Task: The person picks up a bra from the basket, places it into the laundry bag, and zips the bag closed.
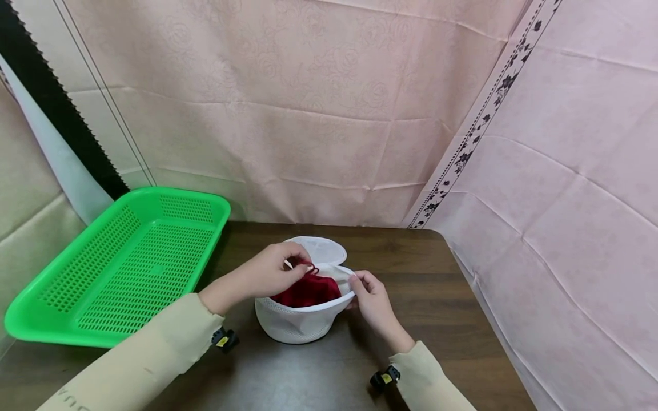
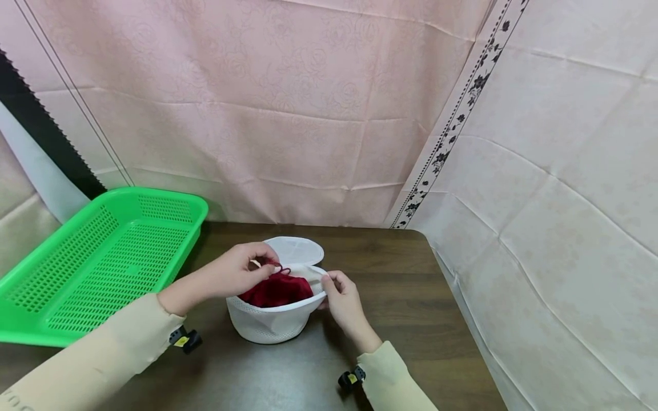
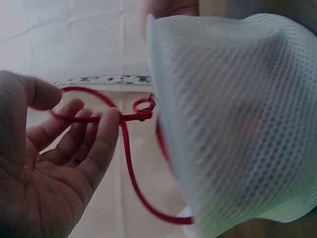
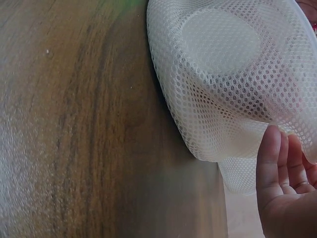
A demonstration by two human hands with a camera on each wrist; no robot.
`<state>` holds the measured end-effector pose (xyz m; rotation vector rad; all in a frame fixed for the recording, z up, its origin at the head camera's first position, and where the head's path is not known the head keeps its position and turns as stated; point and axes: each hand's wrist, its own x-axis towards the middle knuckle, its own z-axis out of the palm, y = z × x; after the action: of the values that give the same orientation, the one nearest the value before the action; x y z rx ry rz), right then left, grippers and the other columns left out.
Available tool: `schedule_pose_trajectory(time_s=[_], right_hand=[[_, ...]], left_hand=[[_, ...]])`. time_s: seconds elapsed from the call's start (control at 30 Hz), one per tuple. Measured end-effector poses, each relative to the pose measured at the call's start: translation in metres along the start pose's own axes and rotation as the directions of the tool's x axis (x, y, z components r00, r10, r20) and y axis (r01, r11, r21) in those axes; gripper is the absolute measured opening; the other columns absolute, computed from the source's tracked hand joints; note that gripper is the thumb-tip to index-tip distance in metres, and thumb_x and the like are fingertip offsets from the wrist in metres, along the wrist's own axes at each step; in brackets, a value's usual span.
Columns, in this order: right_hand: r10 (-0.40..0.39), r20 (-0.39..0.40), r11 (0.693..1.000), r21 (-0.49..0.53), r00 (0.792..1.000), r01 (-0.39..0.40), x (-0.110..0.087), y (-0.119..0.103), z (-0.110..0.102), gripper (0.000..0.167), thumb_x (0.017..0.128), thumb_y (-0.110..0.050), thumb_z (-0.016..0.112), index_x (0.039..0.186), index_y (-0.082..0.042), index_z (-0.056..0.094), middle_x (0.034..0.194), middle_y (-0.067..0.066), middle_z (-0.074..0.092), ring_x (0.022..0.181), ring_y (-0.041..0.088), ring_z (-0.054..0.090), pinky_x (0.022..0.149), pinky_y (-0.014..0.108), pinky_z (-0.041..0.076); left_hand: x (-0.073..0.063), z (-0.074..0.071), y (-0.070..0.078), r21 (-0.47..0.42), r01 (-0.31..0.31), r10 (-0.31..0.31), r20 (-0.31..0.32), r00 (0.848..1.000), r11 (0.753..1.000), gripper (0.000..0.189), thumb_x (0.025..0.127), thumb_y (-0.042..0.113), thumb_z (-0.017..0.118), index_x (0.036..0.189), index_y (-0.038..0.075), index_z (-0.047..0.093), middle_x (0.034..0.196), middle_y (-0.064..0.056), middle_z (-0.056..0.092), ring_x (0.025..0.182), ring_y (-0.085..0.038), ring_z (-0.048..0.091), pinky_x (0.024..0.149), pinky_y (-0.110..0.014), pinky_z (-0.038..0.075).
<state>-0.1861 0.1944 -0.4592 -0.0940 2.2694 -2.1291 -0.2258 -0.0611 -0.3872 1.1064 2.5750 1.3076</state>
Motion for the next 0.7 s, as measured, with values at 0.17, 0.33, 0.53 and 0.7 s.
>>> schedule_pose_trajectory(time_s=[0.17,0.33,0.53,0.7], right_hand=[[-0.007,-0.005,1.0,0.002,1.0,0.007,0.0,0.001,0.0,0.022,0.101,-0.01,0.05,0.108,0.01,0.057,0.086,0.023,0.058,0.062,0.022,0.059,0.07,0.064,0.049],[-0.006,-0.013,1.0,-0.002,1.0,0.006,0.0,0.0,0.001,0.022,0.101,-0.01,0.05,0.107,0.011,0.058,0.085,0.022,0.058,0.061,0.022,0.059,0.068,0.062,0.05],[-0.004,-0.016,1.0,-0.007,1.0,0.004,0.0,-0.001,0.001,0.022,0.101,-0.01,0.05,0.107,0.01,0.058,0.085,0.021,0.058,0.062,0.022,0.059,0.068,0.062,0.05],[-0.008,-0.015,1.0,-0.01,1.0,0.008,0.0,0.0,0.001,0.022,0.101,-0.01,0.05,0.107,0.01,0.058,0.084,0.02,0.058,0.061,0.023,0.059,0.069,0.063,0.049]], left_hand=[[-0.004,0.014,-0.005,0.023,-0.003,-0.001,0.164,0.986,1.0,0.012,0.088,0.008,0.059,0.097,0.007,0.067,0.085,0.008,0.062,0.08,-0.01,0.059,0.074,-0.029,0.051],[-0.007,0.024,-0.011,0.072,-0.01,-0.011,0.295,0.955,0.997,0.018,0.083,0.0,0.054,0.096,0.005,0.065,0.083,0.003,0.063,0.074,-0.01,0.056,0.07,-0.026,0.049],[-0.008,0.027,-0.013,0.08,-0.023,-0.002,0.295,0.955,0.997,0.024,0.081,-0.004,0.049,0.095,0.006,0.066,0.087,-0.003,0.065,0.074,-0.011,0.056,0.07,-0.027,0.048],[-0.007,0.025,-0.014,0.067,-0.013,-0.005,0.271,0.963,0.998,0.023,0.084,-0.002,0.05,0.096,0.007,0.067,0.088,-0.004,0.066,0.076,-0.01,0.057,0.072,-0.027,0.048]])
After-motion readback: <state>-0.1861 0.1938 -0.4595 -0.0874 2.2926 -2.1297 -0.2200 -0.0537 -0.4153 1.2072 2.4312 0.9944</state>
